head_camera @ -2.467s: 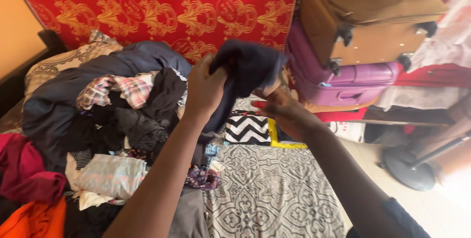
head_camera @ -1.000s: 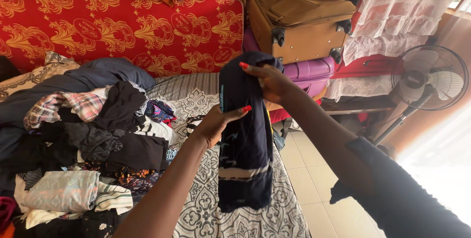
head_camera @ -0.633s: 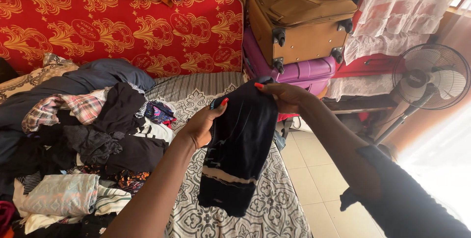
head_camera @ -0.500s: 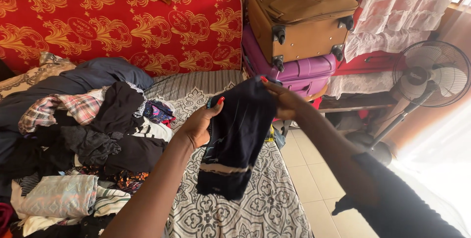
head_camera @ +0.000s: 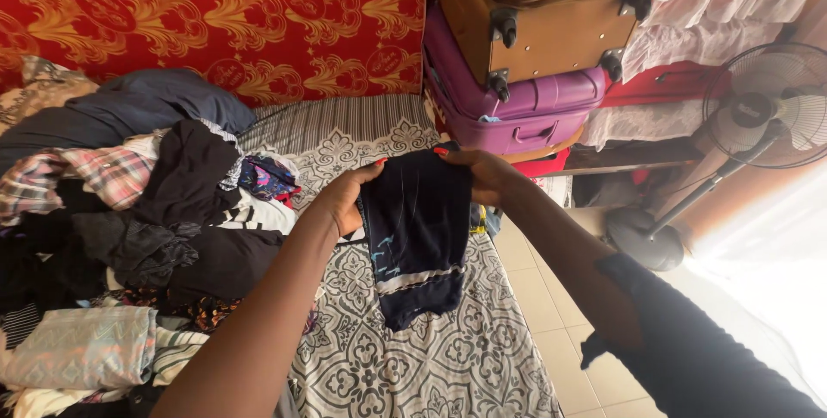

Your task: Folding various items of clothing on a bed.

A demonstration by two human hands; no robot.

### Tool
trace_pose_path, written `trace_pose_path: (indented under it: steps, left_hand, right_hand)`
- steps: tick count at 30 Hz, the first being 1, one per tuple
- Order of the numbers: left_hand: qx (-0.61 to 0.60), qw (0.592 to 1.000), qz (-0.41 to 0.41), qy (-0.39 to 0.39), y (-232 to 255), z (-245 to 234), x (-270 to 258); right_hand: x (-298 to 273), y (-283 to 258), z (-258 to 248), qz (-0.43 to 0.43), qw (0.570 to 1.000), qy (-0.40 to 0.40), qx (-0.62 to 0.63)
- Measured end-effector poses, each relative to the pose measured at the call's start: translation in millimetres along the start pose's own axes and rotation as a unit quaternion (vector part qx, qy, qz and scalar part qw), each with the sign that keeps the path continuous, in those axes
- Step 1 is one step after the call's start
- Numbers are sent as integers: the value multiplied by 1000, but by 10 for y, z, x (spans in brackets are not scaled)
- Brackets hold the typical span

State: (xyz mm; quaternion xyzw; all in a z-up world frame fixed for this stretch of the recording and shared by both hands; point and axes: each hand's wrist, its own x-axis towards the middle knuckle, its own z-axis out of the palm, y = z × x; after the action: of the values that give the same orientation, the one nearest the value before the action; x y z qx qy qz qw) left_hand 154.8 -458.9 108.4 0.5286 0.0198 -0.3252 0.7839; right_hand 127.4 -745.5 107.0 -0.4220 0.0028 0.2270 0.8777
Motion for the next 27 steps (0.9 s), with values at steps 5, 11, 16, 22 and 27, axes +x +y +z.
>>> trace_pose_path:
  steps: [5, 11, 16, 22, 27]
  left_hand:
    - [34, 999, -7, 21, 126, -71, 356]
    - [75, 997, 16, 3, 443, -204, 769]
    - [-2, 988, 68, -135, 686, -63, 539]
    - [17, 993, 33, -112, 131, -226, 383]
    - [53, 991, -18, -124, -1128, -543, 96]
  right_hand:
    - [301, -89, -136, -5, 997, 71, -41]
    - [594, -298, -160, -54, 996, 27, -60]
    - [605, -374, -173, -79, 995, 14, -57]
    - [330, 53, -388, -54, 998, 6, -28]
    - [-90, 1027, -757, 66, 992, 15, -107]
